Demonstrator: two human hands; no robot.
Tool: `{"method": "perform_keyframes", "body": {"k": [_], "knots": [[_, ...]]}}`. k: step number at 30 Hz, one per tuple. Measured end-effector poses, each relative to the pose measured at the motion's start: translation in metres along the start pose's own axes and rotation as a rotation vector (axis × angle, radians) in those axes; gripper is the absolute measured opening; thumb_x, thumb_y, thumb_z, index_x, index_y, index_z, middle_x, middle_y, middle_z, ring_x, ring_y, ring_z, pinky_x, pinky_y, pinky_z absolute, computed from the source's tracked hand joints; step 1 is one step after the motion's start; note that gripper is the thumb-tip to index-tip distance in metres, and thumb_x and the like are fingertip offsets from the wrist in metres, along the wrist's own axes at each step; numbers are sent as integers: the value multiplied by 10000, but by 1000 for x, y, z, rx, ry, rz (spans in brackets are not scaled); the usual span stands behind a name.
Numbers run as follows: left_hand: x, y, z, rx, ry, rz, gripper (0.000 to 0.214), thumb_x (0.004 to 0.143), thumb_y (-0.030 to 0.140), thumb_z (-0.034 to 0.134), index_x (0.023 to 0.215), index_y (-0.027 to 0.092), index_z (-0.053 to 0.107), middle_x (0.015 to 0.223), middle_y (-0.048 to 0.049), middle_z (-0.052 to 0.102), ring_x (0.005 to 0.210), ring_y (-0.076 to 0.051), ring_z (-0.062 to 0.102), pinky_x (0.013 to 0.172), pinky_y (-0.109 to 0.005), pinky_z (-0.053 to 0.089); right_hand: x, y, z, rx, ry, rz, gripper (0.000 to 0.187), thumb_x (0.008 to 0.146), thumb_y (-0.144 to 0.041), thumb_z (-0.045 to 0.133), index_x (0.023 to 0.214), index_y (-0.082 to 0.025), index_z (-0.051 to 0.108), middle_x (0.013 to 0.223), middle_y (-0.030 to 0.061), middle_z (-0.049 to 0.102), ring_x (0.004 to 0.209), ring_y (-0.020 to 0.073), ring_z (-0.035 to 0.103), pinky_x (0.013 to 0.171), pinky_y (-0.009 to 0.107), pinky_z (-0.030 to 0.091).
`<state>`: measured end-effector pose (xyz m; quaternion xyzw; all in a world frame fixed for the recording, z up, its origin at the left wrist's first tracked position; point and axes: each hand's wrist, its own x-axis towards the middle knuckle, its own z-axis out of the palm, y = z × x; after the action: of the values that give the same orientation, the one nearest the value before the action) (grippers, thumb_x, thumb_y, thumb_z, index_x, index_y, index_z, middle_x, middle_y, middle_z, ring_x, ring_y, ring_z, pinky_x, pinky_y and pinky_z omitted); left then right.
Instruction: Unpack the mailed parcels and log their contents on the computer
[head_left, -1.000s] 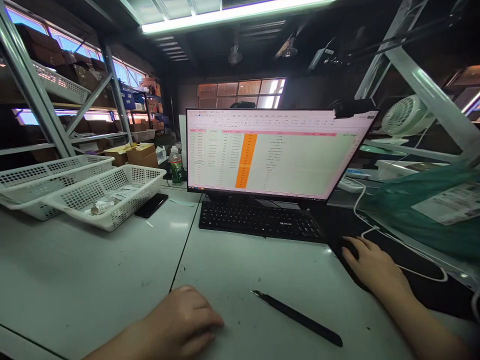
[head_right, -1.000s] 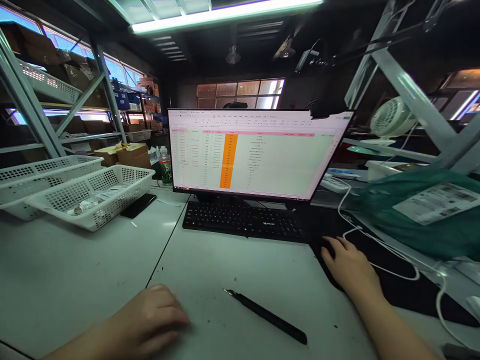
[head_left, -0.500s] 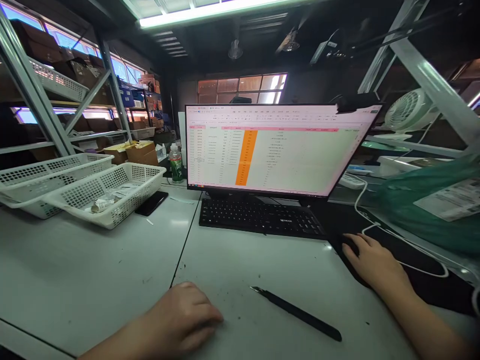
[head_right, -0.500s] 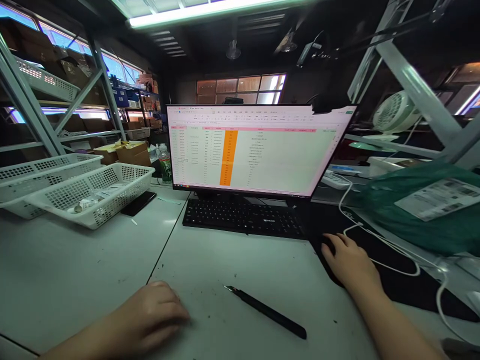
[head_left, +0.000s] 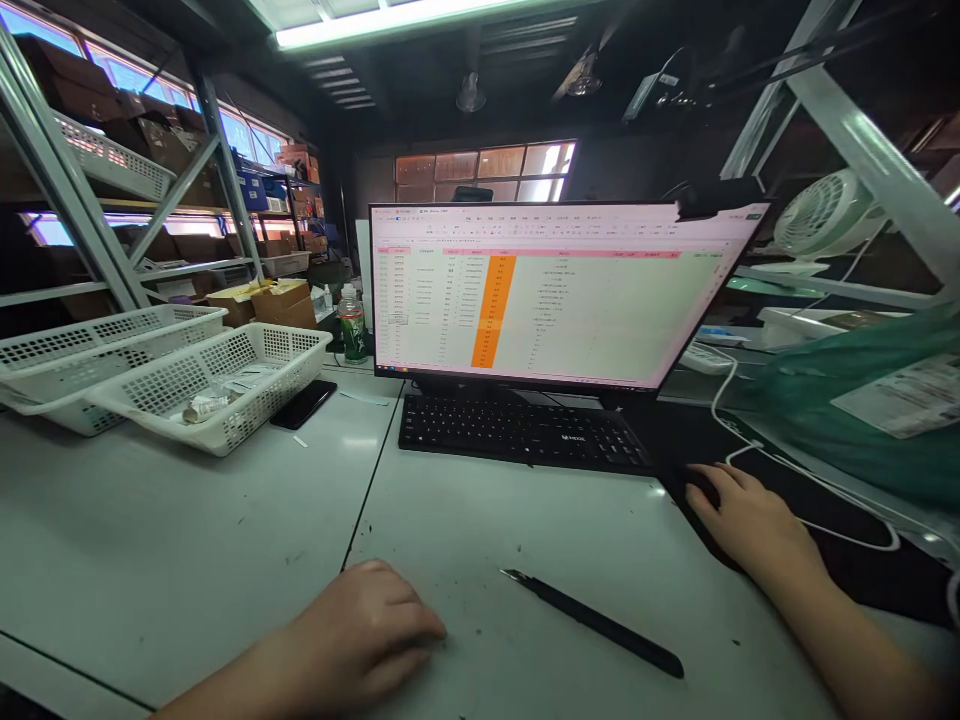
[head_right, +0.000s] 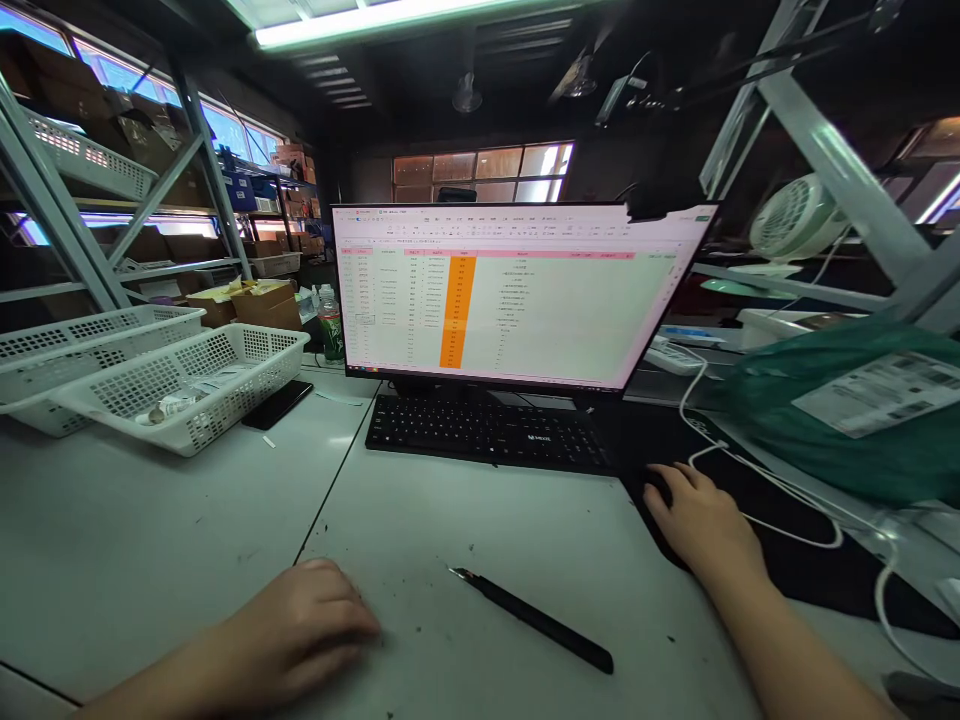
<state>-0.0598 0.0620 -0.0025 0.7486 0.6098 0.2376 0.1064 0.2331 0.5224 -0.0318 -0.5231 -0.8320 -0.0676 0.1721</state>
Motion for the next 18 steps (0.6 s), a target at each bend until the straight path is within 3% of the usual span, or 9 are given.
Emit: {"method": "perform_keyframes", "body": {"k": [18], "knots": [[1,0,-2,0,-26,-23,246,949,218,548,1176,262,630,1026,-29,715,939,-207,666,870,-351,459,-4,-7,-11,12,-44,21,625,992,-466,226,1444,-150,520,1464,204,491,1192,380,553,966,484,466]]}}
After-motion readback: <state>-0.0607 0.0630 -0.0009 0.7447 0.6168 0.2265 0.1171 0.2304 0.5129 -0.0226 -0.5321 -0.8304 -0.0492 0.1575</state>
